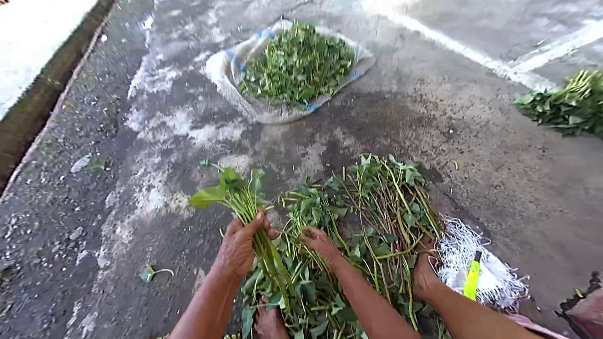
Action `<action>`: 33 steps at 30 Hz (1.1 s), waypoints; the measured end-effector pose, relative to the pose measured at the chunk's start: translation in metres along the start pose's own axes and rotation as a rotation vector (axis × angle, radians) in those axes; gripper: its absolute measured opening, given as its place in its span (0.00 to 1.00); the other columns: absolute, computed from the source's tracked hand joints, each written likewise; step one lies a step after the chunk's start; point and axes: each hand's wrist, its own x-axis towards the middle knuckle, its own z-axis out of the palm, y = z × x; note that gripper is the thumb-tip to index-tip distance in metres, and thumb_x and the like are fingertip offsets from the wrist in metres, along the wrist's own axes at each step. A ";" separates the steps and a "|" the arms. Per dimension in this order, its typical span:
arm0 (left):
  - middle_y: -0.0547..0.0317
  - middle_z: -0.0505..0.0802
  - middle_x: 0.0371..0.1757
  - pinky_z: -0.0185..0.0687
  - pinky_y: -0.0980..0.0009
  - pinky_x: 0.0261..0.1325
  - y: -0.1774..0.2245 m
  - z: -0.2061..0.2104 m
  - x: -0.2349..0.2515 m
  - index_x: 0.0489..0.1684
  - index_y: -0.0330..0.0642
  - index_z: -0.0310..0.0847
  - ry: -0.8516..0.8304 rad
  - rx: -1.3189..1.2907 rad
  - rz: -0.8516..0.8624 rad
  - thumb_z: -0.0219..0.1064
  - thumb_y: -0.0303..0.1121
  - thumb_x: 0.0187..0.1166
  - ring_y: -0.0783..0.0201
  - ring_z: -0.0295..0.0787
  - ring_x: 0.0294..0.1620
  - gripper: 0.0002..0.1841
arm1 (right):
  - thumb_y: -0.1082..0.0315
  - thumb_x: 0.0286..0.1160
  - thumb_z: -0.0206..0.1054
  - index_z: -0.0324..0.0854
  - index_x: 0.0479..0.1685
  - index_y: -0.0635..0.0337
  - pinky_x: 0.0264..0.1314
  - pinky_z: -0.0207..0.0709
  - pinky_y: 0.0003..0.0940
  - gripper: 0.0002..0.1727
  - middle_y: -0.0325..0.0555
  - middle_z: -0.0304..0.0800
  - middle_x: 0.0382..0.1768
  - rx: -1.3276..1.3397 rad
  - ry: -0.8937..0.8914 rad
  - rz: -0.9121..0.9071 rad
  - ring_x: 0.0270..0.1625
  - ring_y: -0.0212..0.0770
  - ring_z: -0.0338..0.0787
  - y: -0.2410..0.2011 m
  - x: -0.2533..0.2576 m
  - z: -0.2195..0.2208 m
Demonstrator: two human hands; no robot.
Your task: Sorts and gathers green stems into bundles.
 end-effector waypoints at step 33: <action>0.59 0.90 0.25 0.95 0.60 0.41 -0.008 0.007 -0.007 0.49 0.35 0.78 -0.015 0.026 -0.028 0.51 0.21 0.88 0.62 0.92 0.26 0.08 | 0.70 0.81 0.61 0.88 0.63 0.61 0.76 0.74 0.57 0.17 0.59 0.90 0.63 -0.665 0.352 0.233 0.70 0.57 0.86 0.008 -0.009 -0.077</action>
